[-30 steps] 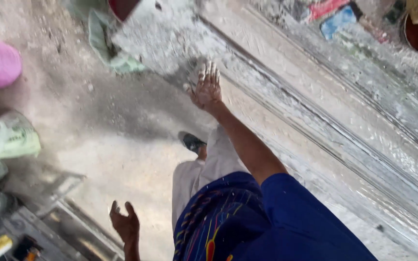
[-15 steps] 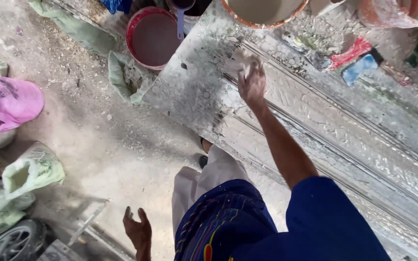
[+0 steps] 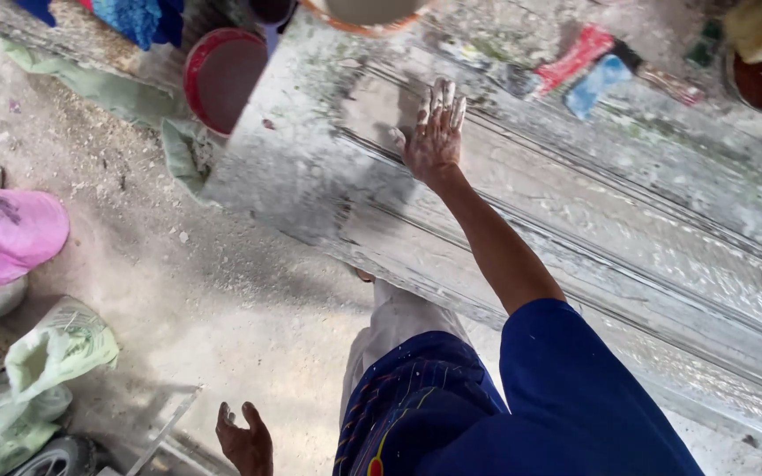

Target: Applying plaster and fiberglass mesh to a mold to create a reinforced architectural element

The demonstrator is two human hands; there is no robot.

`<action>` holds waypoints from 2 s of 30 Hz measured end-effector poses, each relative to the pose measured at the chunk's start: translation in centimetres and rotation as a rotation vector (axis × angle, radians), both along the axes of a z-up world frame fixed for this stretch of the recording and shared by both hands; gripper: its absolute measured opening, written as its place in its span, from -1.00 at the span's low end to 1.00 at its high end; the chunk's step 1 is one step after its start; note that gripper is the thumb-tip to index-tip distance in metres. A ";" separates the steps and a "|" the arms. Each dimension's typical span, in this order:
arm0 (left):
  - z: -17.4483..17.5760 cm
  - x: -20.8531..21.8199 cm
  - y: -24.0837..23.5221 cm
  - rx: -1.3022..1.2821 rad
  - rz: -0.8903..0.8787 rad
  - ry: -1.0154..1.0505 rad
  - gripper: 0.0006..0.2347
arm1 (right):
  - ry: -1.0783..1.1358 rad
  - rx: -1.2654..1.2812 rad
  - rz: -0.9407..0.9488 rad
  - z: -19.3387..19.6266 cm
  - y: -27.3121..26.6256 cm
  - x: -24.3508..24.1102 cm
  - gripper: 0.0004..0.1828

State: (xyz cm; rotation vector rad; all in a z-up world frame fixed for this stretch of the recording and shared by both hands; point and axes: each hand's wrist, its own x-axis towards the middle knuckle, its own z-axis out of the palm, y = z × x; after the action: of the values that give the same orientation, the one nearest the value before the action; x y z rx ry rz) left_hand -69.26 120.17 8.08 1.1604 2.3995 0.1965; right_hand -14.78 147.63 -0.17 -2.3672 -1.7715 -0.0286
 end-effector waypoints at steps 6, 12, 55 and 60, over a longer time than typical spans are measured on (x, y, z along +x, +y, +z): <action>-4.9 5.4 -13.4 0.115 -0.021 -0.001 -0.48 | -0.021 0.015 -0.050 -0.4 -16.2 10.0 0.02; -6.2 13.5 -30.8 -0.027 -0.032 -0.037 -0.45 | -0.171 0.315 0.050 0.4 -33.3 21.8 -0.04; -8.6 83.6 -117.0 0.457 -0.643 0.050 -0.65 | -0.101 0.090 -0.156 -0.2 -156.9 104.4 0.04; -4.4 95.6 -119.0 0.346 -0.625 -0.008 -0.62 | 0.191 -0.251 -0.395 0.9 -165.8 110.5 0.35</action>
State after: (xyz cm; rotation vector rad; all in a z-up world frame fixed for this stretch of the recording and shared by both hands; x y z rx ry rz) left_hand 26.33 1.18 3.69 1.9924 1.9193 0.4132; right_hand 95.77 -18.12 0.72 -2.7522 -1.2659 0.3727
